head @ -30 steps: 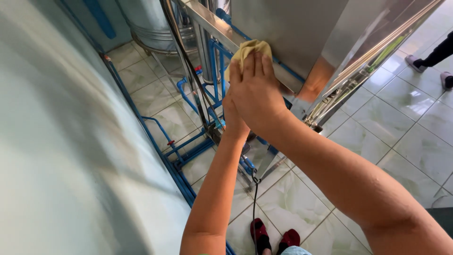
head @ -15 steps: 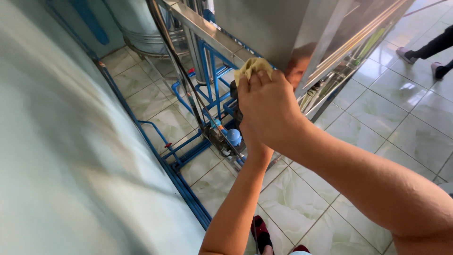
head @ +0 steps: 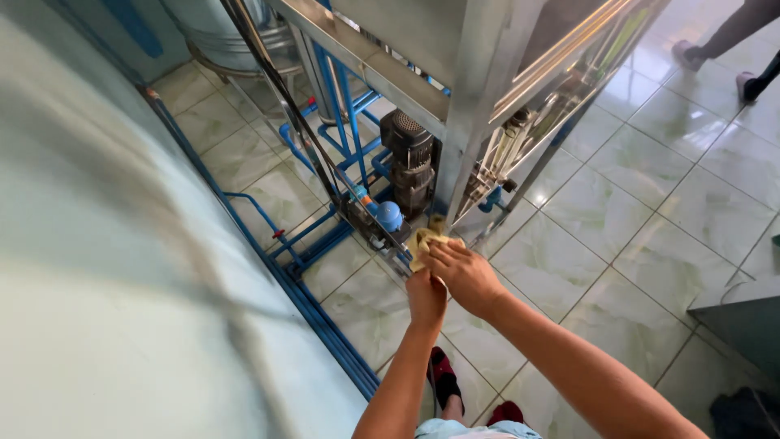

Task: Wiping down water filtration tanks and control panel with a cloth.

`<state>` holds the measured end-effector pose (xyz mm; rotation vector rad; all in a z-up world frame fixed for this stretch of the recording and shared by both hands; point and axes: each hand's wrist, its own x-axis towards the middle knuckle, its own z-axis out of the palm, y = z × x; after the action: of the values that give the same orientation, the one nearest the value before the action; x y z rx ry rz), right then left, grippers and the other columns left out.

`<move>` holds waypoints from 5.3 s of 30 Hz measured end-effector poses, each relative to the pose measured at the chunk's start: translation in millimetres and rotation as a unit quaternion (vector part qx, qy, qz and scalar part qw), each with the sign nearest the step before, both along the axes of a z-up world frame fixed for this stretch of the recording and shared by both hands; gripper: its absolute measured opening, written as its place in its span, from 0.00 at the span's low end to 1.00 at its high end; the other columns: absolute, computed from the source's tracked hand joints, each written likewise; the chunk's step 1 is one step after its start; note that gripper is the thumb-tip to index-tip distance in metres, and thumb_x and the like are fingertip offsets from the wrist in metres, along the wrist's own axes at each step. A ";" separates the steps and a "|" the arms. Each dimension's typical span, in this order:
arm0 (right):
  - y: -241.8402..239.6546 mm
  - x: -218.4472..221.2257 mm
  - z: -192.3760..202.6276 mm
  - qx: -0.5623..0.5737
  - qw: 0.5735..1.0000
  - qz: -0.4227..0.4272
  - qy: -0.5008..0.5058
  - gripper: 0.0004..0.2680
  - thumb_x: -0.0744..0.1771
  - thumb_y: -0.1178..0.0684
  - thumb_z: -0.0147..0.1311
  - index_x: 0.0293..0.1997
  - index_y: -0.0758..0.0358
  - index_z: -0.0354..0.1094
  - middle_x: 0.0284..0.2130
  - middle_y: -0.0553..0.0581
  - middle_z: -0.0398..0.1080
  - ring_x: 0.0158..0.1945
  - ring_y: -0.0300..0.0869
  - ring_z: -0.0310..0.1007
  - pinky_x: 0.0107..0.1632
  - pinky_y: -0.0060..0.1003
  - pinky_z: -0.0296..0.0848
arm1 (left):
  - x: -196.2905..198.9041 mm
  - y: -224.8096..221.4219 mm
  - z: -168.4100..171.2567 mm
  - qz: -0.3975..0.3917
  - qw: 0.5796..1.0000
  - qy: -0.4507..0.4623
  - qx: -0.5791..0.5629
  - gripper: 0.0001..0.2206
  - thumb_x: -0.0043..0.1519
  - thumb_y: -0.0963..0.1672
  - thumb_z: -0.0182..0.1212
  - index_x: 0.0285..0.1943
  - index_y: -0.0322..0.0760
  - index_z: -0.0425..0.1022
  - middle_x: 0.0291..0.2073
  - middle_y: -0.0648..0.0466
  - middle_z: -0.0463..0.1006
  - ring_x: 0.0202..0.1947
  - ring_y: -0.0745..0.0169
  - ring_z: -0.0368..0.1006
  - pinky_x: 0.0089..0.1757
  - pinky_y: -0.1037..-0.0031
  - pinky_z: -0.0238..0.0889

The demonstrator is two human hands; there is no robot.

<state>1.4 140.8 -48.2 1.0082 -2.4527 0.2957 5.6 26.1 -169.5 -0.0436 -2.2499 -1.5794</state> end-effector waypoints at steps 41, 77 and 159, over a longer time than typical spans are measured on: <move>12.0 1.5 -52.0 -0.313 0.938 -0.112 -0.094 0.23 0.60 0.66 0.59 0.63 0.67 0.61 0.50 0.66 0.74 0.52 0.60 0.75 0.52 0.45 0.74 | -2.9 -2.8 28.0 -0.054 0.957 0.196 -0.207 0.17 0.56 0.34 0.59 0.55 0.31 0.77 0.56 0.43 0.78 0.56 0.40 0.75 0.51 0.62 0.72; 96.6 -78.2 0.2 -0.173 0.974 0.088 -0.113 0.15 0.64 0.56 0.58 0.56 0.57 0.66 0.59 0.56 0.70 0.68 0.48 0.65 0.75 0.61 0.47 | 1.5 95.3 64.6 -0.020 0.998 0.045 -0.030 0.23 0.64 0.34 0.50 0.71 0.25 0.64 0.62 0.32 0.73 0.63 0.31 0.71 0.60 0.60 0.66; 384.3 -280.8 0.8 -0.079 0.993 0.043 -0.080 0.15 0.62 0.58 0.58 0.54 0.55 0.69 0.63 0.52 0.69 0.71 0.44 0.61 0.51 0.43 0.67 | -237.5 394.6 58.2 -0.018 0.974 -0.072 0.213 0.20 0.66 0.39 0.54 0.68 0.32 0.71 0.56 0.47 0.81 0.53 0.64 0.75 0.54 0.75 0.67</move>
<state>-279.3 525.2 -47.5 1.0574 -2.4832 0.6117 -231.9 420.7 -111.2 0.1537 -1.9694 -2.1098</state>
